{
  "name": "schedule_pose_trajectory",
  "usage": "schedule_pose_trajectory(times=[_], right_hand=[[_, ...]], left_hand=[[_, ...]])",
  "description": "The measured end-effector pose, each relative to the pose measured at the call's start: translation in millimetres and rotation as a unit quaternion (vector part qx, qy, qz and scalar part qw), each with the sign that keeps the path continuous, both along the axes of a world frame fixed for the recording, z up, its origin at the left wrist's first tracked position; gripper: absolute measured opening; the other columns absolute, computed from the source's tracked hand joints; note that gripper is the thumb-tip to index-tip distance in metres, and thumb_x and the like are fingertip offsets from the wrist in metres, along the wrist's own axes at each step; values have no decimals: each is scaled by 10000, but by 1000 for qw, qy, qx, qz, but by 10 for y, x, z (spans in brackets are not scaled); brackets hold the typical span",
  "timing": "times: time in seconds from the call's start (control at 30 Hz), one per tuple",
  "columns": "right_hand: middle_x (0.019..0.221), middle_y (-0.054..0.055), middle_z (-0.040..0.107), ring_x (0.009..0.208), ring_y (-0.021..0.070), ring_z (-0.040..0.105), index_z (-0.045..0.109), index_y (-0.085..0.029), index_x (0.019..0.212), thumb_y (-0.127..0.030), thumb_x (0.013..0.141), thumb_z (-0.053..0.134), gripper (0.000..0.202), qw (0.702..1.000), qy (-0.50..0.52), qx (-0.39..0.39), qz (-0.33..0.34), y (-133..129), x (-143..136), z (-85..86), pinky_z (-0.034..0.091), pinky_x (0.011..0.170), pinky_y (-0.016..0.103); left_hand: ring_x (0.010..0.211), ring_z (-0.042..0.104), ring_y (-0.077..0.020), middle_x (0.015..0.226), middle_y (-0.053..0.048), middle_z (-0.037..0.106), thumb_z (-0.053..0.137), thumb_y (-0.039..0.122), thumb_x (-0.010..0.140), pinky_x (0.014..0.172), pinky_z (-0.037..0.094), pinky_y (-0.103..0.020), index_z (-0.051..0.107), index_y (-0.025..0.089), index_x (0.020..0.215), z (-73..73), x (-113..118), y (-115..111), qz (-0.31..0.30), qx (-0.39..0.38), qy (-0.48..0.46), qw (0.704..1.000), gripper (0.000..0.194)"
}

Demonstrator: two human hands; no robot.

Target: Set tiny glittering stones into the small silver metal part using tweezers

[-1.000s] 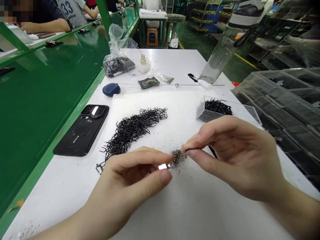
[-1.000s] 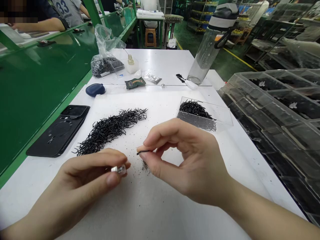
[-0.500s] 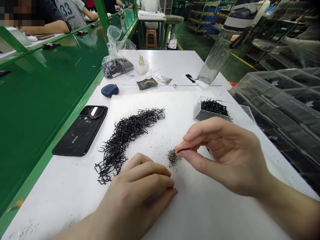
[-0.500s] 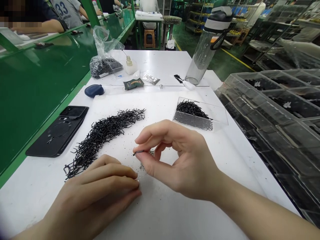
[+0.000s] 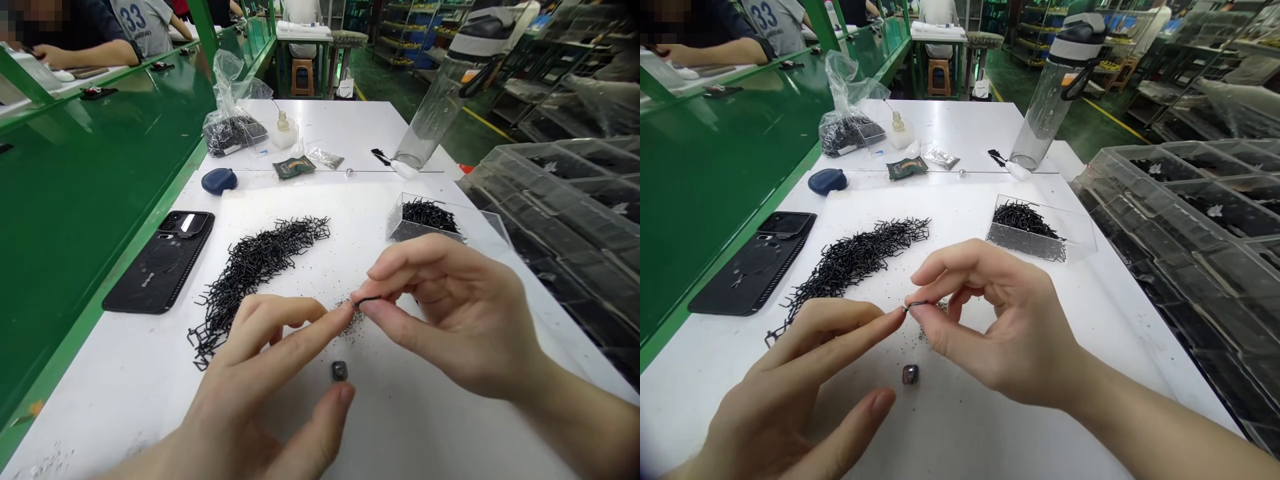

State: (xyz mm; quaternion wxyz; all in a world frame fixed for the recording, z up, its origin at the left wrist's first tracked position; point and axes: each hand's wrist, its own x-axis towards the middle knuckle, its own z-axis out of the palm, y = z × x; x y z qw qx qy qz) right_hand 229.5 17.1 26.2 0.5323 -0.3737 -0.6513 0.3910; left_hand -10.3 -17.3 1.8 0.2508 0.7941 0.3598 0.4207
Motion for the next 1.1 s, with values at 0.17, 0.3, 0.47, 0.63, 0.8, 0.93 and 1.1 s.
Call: schedule_pose_trajectory(times=[0.17,0.3,0.47,0.63,0.8,0.93,1.1], right_hand=[[860,-52,871,799,165,871,801,-308,1070,-6,917,870,345,1000,3,2,10,6,5,-3,696,689,261],[864,-63,880,809,151,874,812,-310,1066,-11,914,878,342,1000,5,-9,10,6,5,2,692,701,242],[877,-67,884,805,131,865,828,-302,1024,-30,907,885,302,1000,7,-18,7,0,1,28,687,706,222],[904,-60,879,811,122,836,832,-299,989,-21,913,870,291,1000,1,-13,13,-17,-3,42,686,730,227],[890,-54,876,814,120,835,845,-300,971,-22,891,901,295,998,29,-47,10,-21,-1,45,684,758,213],[843,-39,892,775,134,857,837,-289,944,-70,813,1029,319,965,123,-225,60,21,9,33,662,678,177],[851,10,896,801,168,856,821,-241,919,-230,875,1063,247,887,177,-387,179,68,-16,12,645,641,204]], left_hand=[[1280,710,-149,1402,-9,731,660,97,1068,1111,619,-254,678,299,1617,45,-22,34,-12,1,0,1000,585],[1288,734,-113,1404,8,735,635,31,1045,1118,619,-199,640,318,1620,99,-18,57,-36,-4,44,998,642],[1257,727,-119,1384,-8,717,561,14,1064,1087,611,-211,641,303,1652,32,5,51,-17,5,23,1000,661],[1275,727,-153,1401,-40,705,570,2,1060,1114,621,-227,644,292,1684,-14,-21,13,-40,-13,2,999,692],[1279,742,-165,1415,-50,711,570,-20,1051,1066,648,-231,625,317,1714,14,-44,-12,-45,-27,-11,999,746],[1100,729,-118,1265,17,769,643,-14,1021,895,645,-189,753,413,1573,88,-20,77,-16,-59,-48,997,706],[976,775,-106,1114,78,883,846,38,967,781,634,-175,887,474,1340,141,23,179,-11,-142,-137,980,575]])
